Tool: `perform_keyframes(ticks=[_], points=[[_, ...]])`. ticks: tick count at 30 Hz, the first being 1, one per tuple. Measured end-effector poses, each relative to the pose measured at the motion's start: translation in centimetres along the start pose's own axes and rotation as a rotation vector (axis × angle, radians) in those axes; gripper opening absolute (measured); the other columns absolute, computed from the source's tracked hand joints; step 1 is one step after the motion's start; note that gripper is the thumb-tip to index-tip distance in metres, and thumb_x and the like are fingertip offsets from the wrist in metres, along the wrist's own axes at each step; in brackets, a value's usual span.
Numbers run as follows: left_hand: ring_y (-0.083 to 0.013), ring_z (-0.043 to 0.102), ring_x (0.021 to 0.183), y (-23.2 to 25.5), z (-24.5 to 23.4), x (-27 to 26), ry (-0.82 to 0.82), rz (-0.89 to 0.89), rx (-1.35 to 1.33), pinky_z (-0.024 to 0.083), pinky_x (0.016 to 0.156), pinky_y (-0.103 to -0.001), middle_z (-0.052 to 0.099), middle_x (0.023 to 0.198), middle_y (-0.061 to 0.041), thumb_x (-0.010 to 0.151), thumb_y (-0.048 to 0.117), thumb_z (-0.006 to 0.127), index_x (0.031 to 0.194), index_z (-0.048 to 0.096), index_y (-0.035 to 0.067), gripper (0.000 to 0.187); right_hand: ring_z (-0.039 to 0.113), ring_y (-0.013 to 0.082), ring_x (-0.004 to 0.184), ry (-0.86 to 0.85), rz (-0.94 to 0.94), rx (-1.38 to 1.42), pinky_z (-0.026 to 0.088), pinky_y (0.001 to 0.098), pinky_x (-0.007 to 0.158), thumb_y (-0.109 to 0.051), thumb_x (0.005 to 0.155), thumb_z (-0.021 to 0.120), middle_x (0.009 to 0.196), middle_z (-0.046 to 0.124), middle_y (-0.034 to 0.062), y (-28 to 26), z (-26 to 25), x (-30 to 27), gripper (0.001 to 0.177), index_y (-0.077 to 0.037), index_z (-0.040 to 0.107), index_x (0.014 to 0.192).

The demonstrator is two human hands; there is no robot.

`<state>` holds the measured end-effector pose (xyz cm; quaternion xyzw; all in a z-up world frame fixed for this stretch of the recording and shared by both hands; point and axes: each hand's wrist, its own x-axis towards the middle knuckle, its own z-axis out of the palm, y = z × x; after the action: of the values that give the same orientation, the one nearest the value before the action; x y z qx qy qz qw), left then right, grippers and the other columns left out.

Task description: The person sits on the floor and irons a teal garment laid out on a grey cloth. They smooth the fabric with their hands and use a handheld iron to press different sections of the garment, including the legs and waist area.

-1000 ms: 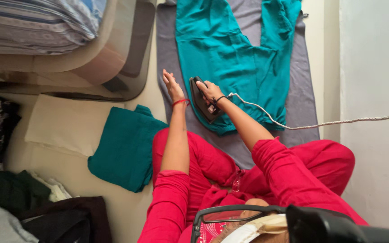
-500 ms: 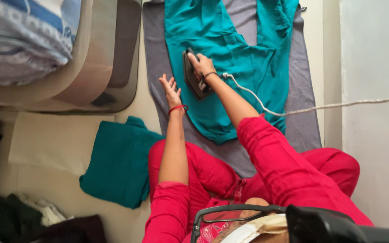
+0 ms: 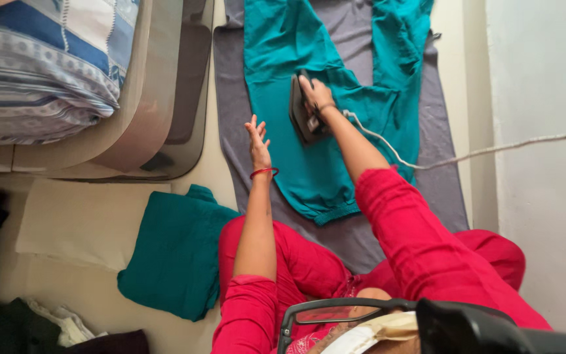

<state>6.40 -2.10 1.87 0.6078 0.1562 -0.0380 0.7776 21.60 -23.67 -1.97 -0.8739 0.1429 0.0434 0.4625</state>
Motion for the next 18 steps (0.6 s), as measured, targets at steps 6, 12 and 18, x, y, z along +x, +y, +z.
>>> perform_keyframes(ticks=[6, 12, 18], points=[[-0.0347, 0.032, 0.152, -0.8, 0.2, 0.1, -0.069, 0.054, 0.111, 0.028, 0.120, -0.053, 0.038, 0.162, -0.019, 0.095, 0.077, 0.011, 0.163, 0.027, 0.018, 0.092, 0.065, 0.0193, 0.052, -0.284, 0.040, -0.017, 0.052, 0.0355, 0.046, -0.062, 0.099, 0.050, 0.065, 0.066, 0.0081, 3.3, -5.5, -10.2, 0.055, -0.008, 0.060, 0.092], [-0.0374, 0.034, 0.156, -4.6, 1.6, 0.6, -0.114, 0.372, 0.488, 0.029, 0.129, -0.053, 0.041, 0.166, -0.019, 0.113, 0.061, 0.020, 0.161, 0.035, 0.015, 0.068, 0.062, 0.0216, 0.048, -0.317, 0.095, -0.017, 0.050, 0.0366, 0.046, -0.059, 0.100, 0.052, 0.063, 0.065, 0.0080, 5.4, -8.9, -16.7, 0.056, -0.005, 0.062, 0.091], [-0.0384, 0.023, 0.155, -4.3, 3.8, -1.0, -0.175, 0.360, 1.077, 0.016, 0.122, -0.063, 0.035, 0.165, -0.014, 0.108, 0.055, 0.026, 0.161, 0.031, 0.020, 0.064, 0.071, 0.0232, 0.055, -0.113, 0.053, -0.031, 0.054, 0.0379, 0.051, -0.064, 0.096, 0.054, 0.066, 0.070, 0.0116, 5.0, -8.3, -14.1, 0.059, -0.006, 0.066, 0.093]])
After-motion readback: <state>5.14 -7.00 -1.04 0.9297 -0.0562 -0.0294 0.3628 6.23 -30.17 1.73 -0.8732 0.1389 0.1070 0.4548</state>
